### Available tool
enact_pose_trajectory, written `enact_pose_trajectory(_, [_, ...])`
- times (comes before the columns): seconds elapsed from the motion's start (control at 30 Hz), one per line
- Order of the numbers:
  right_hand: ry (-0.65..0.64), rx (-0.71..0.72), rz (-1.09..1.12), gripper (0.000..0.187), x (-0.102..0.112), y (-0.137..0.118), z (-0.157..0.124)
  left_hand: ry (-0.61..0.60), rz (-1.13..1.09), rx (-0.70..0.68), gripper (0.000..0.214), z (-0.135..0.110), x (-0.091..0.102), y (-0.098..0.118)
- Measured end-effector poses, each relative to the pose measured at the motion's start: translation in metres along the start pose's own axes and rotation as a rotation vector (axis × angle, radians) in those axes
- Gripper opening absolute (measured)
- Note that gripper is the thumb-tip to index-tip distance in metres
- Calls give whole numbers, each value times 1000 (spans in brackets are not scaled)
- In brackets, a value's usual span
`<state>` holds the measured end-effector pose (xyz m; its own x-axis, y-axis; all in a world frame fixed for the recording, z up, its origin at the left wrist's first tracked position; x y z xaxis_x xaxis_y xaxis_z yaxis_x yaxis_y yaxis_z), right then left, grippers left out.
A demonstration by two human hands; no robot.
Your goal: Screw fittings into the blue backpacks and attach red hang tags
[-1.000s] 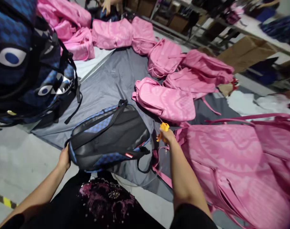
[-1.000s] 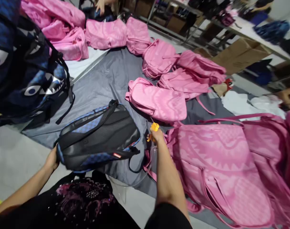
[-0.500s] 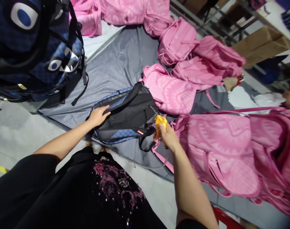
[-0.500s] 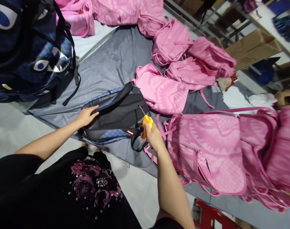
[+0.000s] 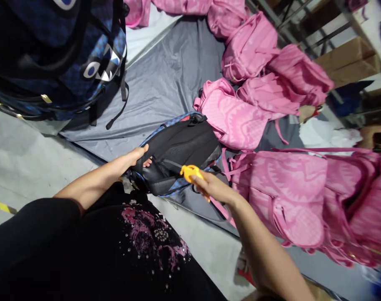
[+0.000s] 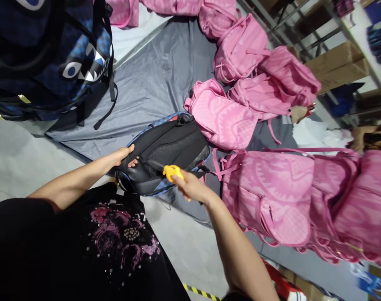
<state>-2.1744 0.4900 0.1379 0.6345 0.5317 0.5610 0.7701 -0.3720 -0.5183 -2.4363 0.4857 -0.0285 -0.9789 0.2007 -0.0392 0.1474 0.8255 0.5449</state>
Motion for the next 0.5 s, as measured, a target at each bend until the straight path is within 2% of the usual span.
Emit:
enact_pose_trajectory(0.07, [10,20,-96,47,9,-7,-1,24,65,-8,86,0,-1,2])
enact_pose_trajectory(0.13, [122,73,-169,47,19,-16,3,79,140,-40,82,-4,-4,3])
enact_pose_trajectory(0.17, [131,104,-187,48,21,-19,5,123,183,-67,76,-6,-8,3])
enact_pose_trajectory(0.27, [72,146,-272,49,24,-21,7,304,334,-205,54,-20,-25,1])
enact_pose_trajectory(0.33, [155,119,-366,48,37,-13,1,408,432,-309,54,-33,-41,-3])
enact_pose_trajectory(0.37, [149,104,-398,48,42,-7,-3,440,485,-355,60,-39,-49,-5])
enact_pose_trajectory(0.47, [-165,27,-400,48,47,23,-18,547,770,-476,78,-58,-68,-12])
enact_pose_trajectory(0.5, [-191,-15,-400,47,53,33,-21,599,892,-532,80,-65,-75,-13])
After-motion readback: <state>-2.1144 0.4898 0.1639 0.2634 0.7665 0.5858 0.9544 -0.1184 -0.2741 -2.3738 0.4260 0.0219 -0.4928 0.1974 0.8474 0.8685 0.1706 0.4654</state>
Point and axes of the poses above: each hand's wrist, its own z-axis towards the middle knuckle, its own x-axis out of the back of the hand, y = z × x, the point moved 5 cm from there along z, towards the middle knuckle, and after that the axes turned 5 degrees about y, right-handed, at the moved point
